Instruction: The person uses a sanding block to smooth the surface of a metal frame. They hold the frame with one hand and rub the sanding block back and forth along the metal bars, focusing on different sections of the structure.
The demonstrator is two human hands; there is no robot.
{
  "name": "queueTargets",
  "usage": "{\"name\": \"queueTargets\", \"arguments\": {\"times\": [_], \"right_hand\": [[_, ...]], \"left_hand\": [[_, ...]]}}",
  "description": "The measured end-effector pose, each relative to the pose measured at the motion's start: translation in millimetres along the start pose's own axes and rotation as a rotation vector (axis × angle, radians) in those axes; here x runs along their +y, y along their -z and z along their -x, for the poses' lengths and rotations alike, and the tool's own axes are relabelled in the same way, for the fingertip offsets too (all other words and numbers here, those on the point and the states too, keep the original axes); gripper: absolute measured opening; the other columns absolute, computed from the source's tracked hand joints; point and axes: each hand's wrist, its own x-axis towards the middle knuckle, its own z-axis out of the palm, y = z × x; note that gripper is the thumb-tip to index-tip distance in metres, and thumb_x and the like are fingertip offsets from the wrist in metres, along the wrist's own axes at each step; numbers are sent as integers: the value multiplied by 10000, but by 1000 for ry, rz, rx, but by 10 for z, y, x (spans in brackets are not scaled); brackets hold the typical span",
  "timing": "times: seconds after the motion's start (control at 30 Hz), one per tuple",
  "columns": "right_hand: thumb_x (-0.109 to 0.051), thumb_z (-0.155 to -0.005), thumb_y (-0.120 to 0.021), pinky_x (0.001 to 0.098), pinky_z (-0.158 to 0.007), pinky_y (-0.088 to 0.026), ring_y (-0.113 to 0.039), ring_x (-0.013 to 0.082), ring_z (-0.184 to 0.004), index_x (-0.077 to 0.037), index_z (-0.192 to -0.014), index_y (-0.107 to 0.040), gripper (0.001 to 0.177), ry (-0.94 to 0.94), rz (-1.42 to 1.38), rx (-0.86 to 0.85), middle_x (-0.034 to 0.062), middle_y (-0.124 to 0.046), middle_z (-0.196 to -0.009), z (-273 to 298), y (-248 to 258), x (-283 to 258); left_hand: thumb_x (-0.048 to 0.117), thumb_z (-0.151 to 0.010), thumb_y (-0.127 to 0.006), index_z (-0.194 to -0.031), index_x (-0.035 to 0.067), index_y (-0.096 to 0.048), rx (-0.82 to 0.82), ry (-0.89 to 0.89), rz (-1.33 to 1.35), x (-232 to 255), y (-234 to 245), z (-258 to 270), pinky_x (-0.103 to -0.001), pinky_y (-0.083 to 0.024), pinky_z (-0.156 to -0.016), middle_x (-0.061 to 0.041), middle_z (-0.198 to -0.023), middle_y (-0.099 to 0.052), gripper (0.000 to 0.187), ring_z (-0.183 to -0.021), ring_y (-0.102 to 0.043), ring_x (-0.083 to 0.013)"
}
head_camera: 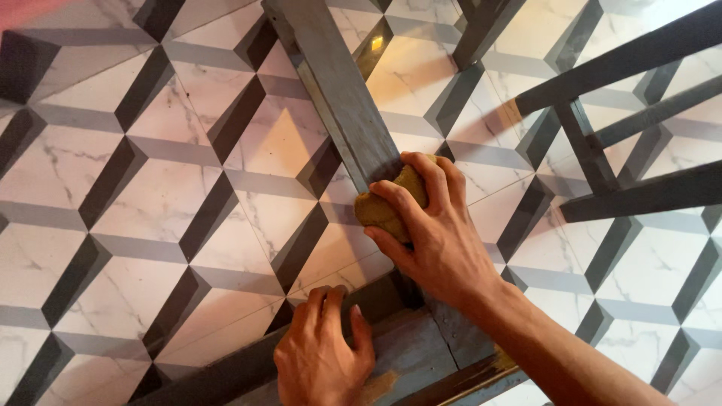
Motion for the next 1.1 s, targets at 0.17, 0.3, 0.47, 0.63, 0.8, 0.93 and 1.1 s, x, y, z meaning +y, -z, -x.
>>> {"name": "queueTargets", "arguments": {"times": [0.17, 0.3, 0.47, 0.63, 0.8, 0.93, 1.1], "right_hand": [[-366, -827, -811, 632, -1105, -379, -276, 535, -1417, -161, -1354, -589, 608, 82, 55, -68, 224, -334, -1522, -21, 120, 11], [-390, -749, -812, 654, -1111, -338, -266, 533, -1414, -188, -1377, -578, 700, 154, 86, -151, 227, -306, -1551, -57, 232, 50], [-496, -784, -776, 684, -1111, -277, -224, 547, -1429, -201, -1395, -559, 713, 285, 151, -258, 228, -310, -1548, -215, 303, 206], [-570, -835, -716, 697, -1097, -315, -217, 532, -1437, -230, -1433, -505, 719, 416, 211, -315, 223, -310, -1573, -547, 334, 469], [-592, -880, -690, 691, -1011, -436, -264, 489, -1433, -250, -1462, -468, 711, 500, 319, -314, 240, -309, -1541, -1265, 358, 678], [-552, -912, -709, 672, -1031, -458, -273, 501, -1456, -198, -1523, -452, 752, 550, 256, -276, 240, -333, -1550, -1721, 331, 833], [-518, -1040, -737, 615, -1161, -478, -335, 480, -1489, -184, -1593, -491, 692, 762, 266, -172, 231, -347, -1607, -2009, 265, 982]], "left_hand": [[331, -852, -627, -1134, 113, -698, -57, -1, 22, -22, 33, 5, -452, -599, -715, -69, -1082, -675, 364, -930, -690, -282], [309, -813, -655, -1140, 103, -701, 1, -53, 79, -49, 1, -11, -452, -602, -677, -88, -1065, -682, 388, -917, -696, -301], [308, -840, -655, -1175, 79, -679, -104, -6, 93, -98, -84, -27, -451, -611, -699, -117, -1096, -682, 407, -994, -699, -319], [296, -864, -620, -1288, 112, -640, 0, 104, 135, 162, -67, -140, -515, -564, -787, -114, -1176, -692, 463, -984, -693, -320], [341, -895, -652, -1440, 7, -402, 221, 120, 433, 999, -45, -747, -560, -487, -892, -237, -1405, -508, 686, -1200, -563, -419], [281, -838, -714, -1511, -66, -310, 507, 174, 521, 1268, -104, -1277, -511, -534, -940, -285, -1484, -472, 857, -1220, -586, -442], [253, -820, -715, -1520, -44, -312, 546, 188, 498, 1284, -190, -1298, -461, -586, -895, -277, -1433, -515, 861, -1230, -617, -412]]}}
